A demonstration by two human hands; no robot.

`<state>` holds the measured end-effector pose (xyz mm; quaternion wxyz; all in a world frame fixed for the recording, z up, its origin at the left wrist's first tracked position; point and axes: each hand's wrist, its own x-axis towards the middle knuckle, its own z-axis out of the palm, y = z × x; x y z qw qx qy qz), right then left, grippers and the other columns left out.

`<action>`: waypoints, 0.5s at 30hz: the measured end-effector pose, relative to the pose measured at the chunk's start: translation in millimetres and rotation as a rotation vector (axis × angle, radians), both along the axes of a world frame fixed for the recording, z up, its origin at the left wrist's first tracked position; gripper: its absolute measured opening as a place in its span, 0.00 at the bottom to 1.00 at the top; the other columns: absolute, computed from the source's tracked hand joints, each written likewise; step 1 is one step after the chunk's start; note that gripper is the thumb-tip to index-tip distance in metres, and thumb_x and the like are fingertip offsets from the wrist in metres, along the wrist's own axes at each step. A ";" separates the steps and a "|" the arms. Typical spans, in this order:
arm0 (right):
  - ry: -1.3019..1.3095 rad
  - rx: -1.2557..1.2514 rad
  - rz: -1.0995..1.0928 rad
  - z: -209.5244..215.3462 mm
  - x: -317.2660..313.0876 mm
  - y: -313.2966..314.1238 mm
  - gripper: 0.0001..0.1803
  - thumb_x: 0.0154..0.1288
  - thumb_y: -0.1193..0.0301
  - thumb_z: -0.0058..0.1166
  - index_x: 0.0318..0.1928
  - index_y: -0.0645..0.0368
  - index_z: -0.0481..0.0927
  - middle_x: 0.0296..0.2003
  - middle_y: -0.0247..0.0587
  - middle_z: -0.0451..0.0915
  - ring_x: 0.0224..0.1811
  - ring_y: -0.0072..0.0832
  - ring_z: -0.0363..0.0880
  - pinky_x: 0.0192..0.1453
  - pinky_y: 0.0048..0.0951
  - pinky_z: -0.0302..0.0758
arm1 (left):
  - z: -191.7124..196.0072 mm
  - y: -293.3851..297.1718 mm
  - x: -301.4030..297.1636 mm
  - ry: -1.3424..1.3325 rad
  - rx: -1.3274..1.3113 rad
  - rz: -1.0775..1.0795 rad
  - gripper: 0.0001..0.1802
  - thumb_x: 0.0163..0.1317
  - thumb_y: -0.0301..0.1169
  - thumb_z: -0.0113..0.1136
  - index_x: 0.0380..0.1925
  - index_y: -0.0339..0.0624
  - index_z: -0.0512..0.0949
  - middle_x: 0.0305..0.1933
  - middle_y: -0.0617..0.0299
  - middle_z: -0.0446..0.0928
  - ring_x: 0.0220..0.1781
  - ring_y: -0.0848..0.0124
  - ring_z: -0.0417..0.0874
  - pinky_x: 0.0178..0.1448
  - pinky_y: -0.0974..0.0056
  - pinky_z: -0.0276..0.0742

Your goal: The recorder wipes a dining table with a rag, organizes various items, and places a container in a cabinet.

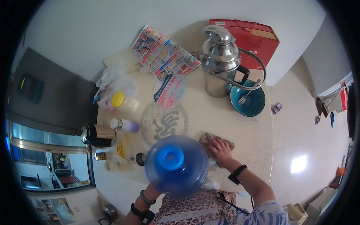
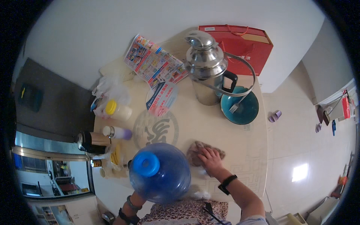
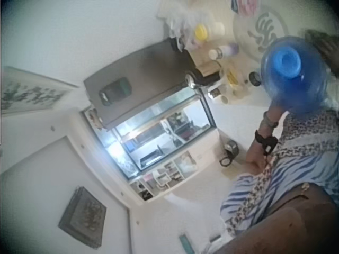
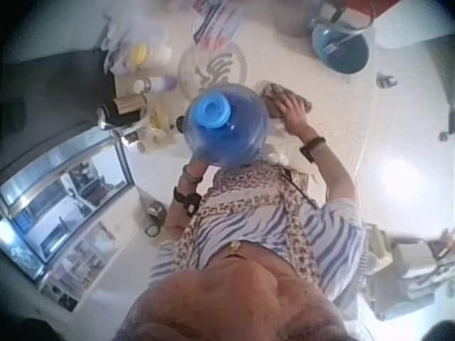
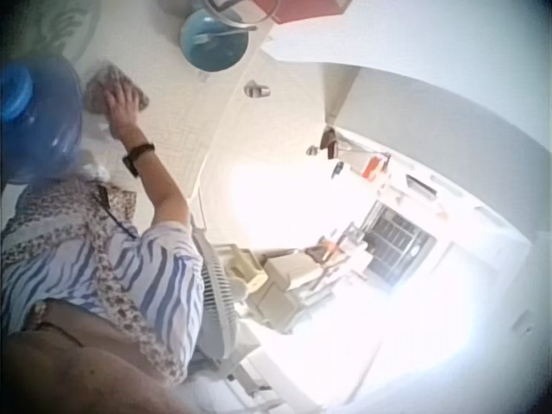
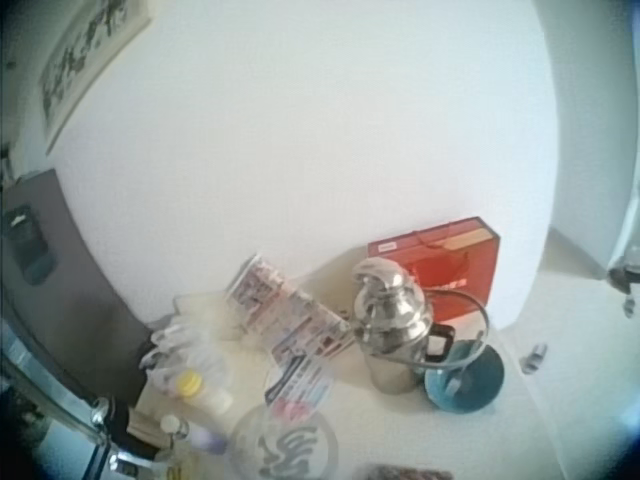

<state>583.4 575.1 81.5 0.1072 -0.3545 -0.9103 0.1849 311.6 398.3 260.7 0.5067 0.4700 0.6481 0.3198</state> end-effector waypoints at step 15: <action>0.108 0.030 -0.315 7.4 62.3 -15.3 0.22 0.49 0.68 0.55 0.49 0.51 0.73 0.56 0.46 0.66 0.60 0.44 0.60 0.64 0.51 0.54 | -9.2 167.5 1.0 -0.506 0.132 0.303 0.09 0.56 0.23 0.58 0.38 0.37 0.76 0.38 0.63 0.76 0.38 0.75 0.75 0.44 0.69 0.71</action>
